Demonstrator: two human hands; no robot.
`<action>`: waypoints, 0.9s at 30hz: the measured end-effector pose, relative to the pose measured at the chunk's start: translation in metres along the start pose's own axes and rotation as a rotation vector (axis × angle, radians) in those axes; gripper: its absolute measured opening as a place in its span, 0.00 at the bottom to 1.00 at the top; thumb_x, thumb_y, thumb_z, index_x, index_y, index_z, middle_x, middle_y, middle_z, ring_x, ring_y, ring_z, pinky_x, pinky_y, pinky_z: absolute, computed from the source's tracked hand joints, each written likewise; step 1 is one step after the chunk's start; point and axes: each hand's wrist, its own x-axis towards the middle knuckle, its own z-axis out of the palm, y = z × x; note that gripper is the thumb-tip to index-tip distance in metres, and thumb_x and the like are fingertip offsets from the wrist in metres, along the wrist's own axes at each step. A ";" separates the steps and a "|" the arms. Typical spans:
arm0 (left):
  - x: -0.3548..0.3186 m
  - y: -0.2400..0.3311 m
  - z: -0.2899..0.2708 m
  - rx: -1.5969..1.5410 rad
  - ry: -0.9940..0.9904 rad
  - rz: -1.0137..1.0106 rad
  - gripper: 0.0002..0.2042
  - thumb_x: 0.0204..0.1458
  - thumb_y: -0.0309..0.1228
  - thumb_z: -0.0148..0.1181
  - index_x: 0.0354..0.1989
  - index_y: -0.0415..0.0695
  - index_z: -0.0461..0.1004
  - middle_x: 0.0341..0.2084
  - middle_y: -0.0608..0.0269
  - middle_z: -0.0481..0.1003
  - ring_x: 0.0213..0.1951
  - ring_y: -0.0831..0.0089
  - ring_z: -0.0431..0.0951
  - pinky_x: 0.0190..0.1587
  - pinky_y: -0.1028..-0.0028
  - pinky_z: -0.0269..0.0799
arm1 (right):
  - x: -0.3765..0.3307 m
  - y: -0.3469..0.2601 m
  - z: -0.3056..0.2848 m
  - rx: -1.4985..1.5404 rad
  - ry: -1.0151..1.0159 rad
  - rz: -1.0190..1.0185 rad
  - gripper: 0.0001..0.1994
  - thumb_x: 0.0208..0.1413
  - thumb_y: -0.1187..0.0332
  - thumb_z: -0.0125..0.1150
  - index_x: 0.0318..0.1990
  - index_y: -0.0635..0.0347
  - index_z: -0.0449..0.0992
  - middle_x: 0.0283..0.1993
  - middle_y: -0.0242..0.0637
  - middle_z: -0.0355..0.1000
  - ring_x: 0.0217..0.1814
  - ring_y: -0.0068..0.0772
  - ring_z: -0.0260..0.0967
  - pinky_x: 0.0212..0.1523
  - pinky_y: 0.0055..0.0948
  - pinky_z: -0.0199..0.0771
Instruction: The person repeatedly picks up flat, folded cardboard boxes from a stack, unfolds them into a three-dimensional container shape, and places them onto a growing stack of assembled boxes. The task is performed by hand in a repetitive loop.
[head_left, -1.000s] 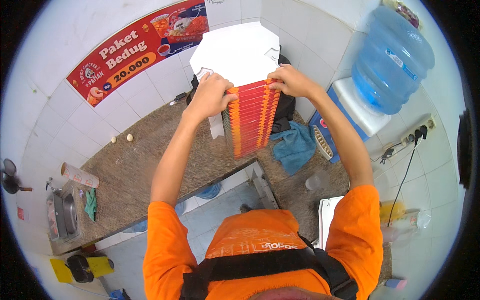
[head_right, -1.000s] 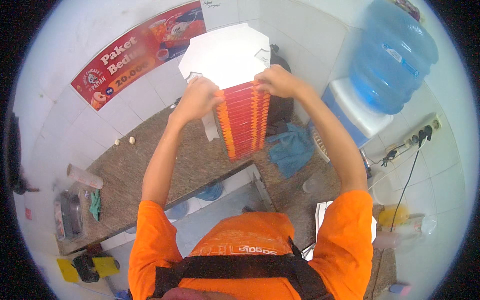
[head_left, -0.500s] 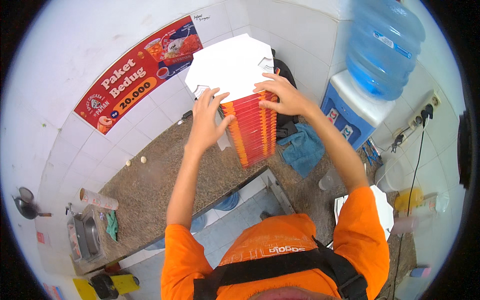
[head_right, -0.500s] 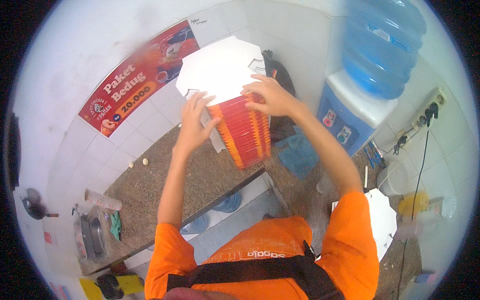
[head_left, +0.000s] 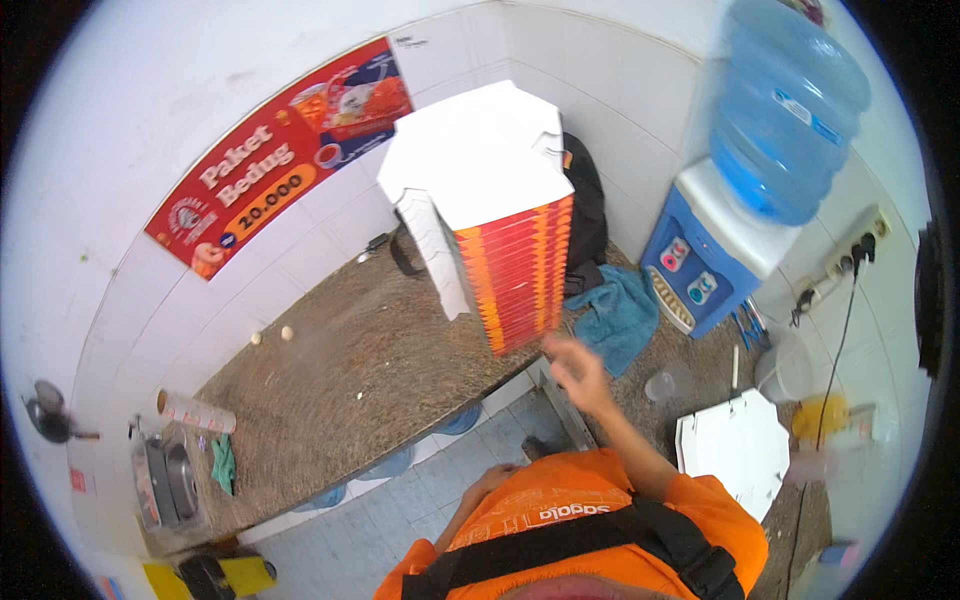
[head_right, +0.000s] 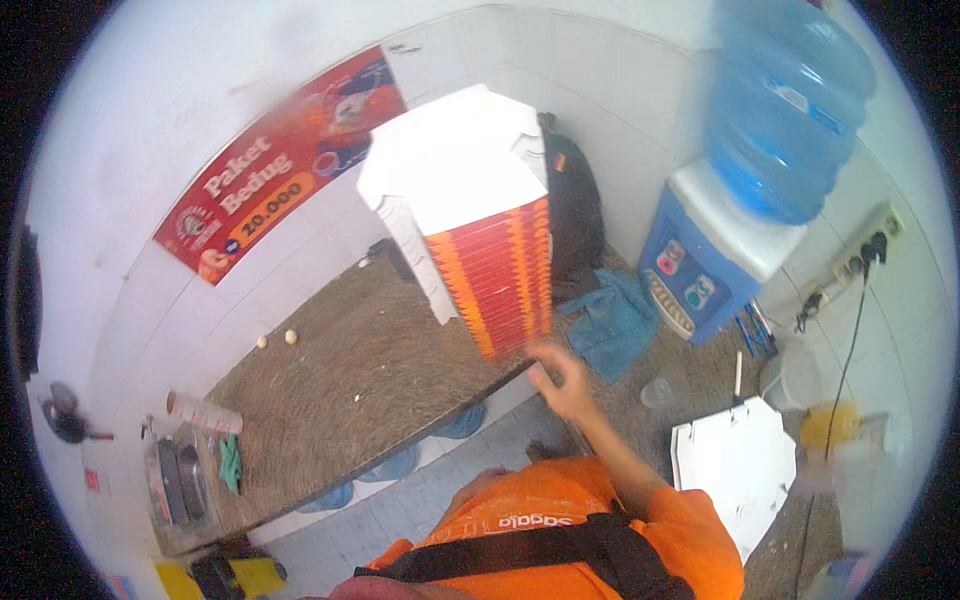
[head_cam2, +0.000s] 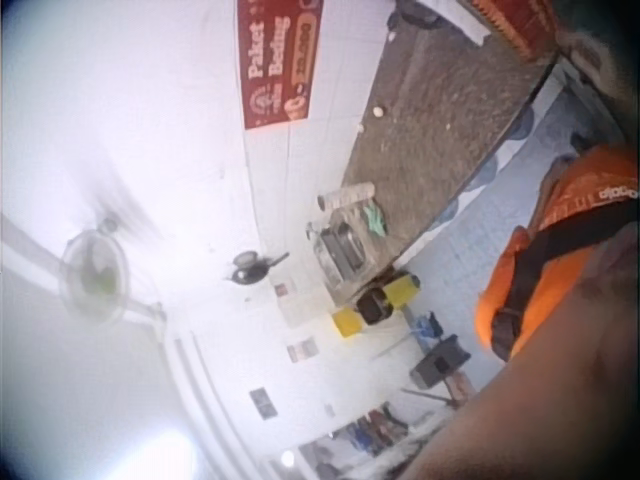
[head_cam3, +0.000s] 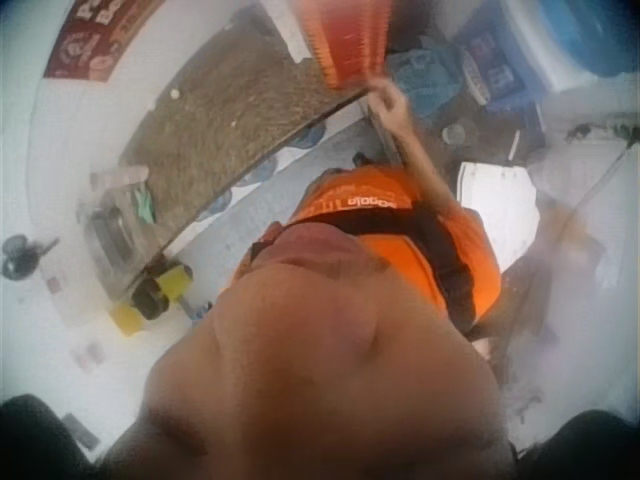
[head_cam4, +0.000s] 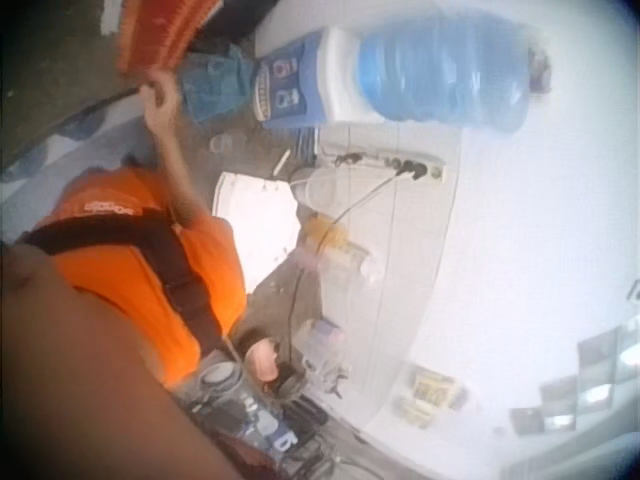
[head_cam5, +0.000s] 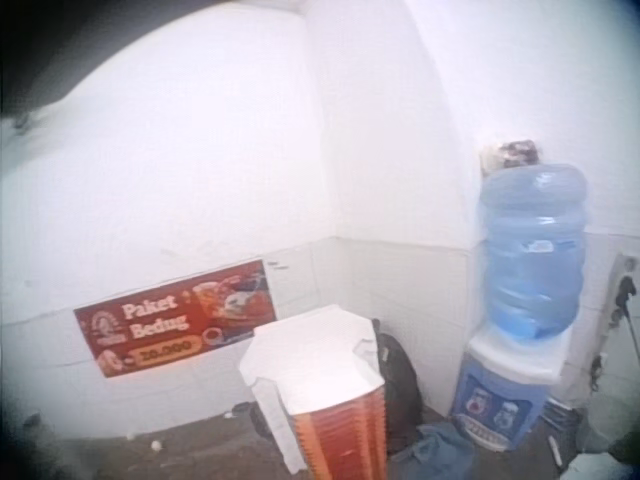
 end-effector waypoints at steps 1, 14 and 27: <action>-0.013 -0.021 0.012 -0.011 -0.085 -0.111 0.18 0.63 0.41 0.61 0.54 0.41 0.79 0.47 0.53 0.83 0.49 0.58 0.82 0.52 0.63 0.75 | -0.027 0.033 -0.001 -0.033 -0.208 0.123 0.20 0.63 0.61 0.66 0.58 0.63 0.77 0.67 0.47 0.72 0.69 0.41 0.69 0.68 0.41 0.65; -0.054 -0.092 -0.001 -0.129 -0.413 -0.551 0.19 0.62 0.42 0.62 0.53 0.40 0.80 0.47 0.51 0.82 0.49 0.55 0.82 0.53 0.63 0.75 | -0.148 0.125 -0.044 -0.116 -0.783 0.497 0.22 0.67 0.49 0.59 0.50 0.61 0.83 0.46 0.46 0.82 0.51 0.40 0.78 0.52 0.38 0.75; 0.004 -0.098 0.017 -0.248 -0.490 -0.547 0.20 0.61 0.43 0.63 0.52 0.40 0.80 0.46 0.49 0.82 0.50 0.53 0.82 0.53 0.62 0.75 | -0.254 -0.011 -0.150 -1.149 0.708 0.621 0.21 0.51 0.56 0.76 0.49 0.55 0.78 0.60 0.46 0.70 0.64 0.56 0.63 0.64 0.50 0.66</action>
